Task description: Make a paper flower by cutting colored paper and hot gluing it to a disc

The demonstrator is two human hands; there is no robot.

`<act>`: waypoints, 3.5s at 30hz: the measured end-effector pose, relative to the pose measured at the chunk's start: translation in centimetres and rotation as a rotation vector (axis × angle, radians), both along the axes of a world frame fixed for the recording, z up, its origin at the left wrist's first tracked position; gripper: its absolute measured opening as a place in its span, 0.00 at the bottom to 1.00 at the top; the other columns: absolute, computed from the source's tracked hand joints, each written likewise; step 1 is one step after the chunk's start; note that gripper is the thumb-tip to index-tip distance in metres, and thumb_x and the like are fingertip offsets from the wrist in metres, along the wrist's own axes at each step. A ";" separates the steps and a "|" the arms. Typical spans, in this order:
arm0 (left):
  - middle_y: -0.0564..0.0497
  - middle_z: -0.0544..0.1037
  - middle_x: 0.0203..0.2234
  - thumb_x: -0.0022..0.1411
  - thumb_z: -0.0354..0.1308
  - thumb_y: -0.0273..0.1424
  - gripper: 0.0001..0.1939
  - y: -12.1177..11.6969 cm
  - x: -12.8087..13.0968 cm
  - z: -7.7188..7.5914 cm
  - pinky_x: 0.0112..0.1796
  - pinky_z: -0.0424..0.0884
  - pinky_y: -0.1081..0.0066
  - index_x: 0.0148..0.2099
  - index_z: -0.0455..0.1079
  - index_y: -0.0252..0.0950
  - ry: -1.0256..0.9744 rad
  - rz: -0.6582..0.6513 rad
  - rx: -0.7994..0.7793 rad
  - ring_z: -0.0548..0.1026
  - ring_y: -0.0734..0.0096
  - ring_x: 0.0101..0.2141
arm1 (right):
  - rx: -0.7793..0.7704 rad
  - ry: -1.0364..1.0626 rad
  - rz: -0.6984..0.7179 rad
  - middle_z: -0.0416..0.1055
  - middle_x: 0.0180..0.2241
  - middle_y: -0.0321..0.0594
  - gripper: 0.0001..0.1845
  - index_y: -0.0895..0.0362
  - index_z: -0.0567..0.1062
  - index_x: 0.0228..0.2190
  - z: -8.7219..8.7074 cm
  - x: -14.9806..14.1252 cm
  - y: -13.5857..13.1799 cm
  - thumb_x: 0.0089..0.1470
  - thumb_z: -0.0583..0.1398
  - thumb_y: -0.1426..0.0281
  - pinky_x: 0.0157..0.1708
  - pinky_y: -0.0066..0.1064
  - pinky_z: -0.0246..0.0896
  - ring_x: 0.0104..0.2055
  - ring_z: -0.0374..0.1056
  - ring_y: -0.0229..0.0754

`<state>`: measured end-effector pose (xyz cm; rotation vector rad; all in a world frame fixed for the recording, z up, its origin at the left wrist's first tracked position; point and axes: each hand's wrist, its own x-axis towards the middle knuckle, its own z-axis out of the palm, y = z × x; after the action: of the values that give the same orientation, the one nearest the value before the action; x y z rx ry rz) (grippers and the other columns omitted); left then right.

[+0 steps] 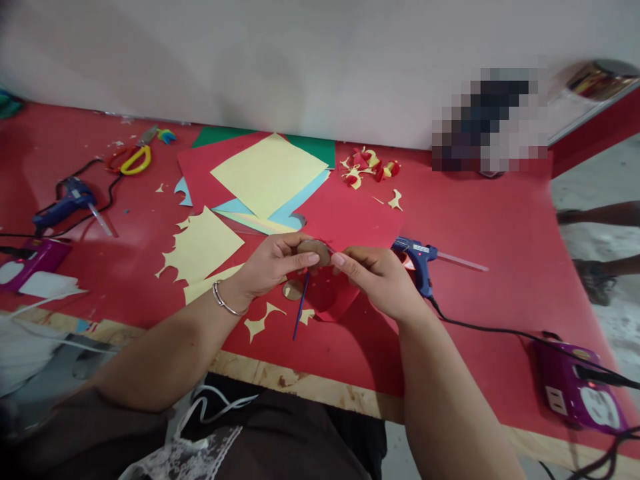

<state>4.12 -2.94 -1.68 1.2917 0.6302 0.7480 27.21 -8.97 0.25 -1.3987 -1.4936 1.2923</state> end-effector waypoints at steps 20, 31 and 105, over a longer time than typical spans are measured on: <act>0.51 0.78 0.27 0.63 0.72 0.44 0.17 -0.1 -0.3 0.7 0.29 0.71 0.72 0.42 0.79 0.35 0.095 -0.050 -0.079 0.76 0.72 0.28 | -0.007 -0.041 0.022 0.50 0.18 0.28 0.35 0.57 0.78 0.26 0.3 0.0 0.0 0.61 0.64 0.37 0.20 0.31 0.37 0.20 0.44 0.32; 0.50 0.79 0.30 0.64 0.74 0.44 0.17 0.5 -0.6 -0.1 0.30 0.71 0.71 0.42 0.80 0.35 0.065 -0.095 -0.062 0.76 0.72 0.29 | 0.005 -0.055 -0.029 0.50 0.17 0.29 0.36 0.56 0.78 0.25 0.5 -0.1 0.0 0.59 0.64 0.35 0.20 0.32 0.37 0.21 0.45 0.33; 0.50 0.81 0.28 0.64 0.67 0.27 0.12 11.7 -8.7 -0.3 0.41 0.82 0.72 0.33 0.66 0.39 0.041 0.878 -0.248 0.86 0.67 0.38 | 0.361 -0.341 -0.656 0.68 0.23 0.33 0.28 0.55 0.78 0.29 -3.3 2.2 1.2 0.62 0.65 0.42 0.30 0.33 0.55 0.26 0.59 0.37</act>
<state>-4.54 8.77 -2.00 0.7676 1.3100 1.3008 29.41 -7.82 -3.06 -1.7073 -1.2258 0.3761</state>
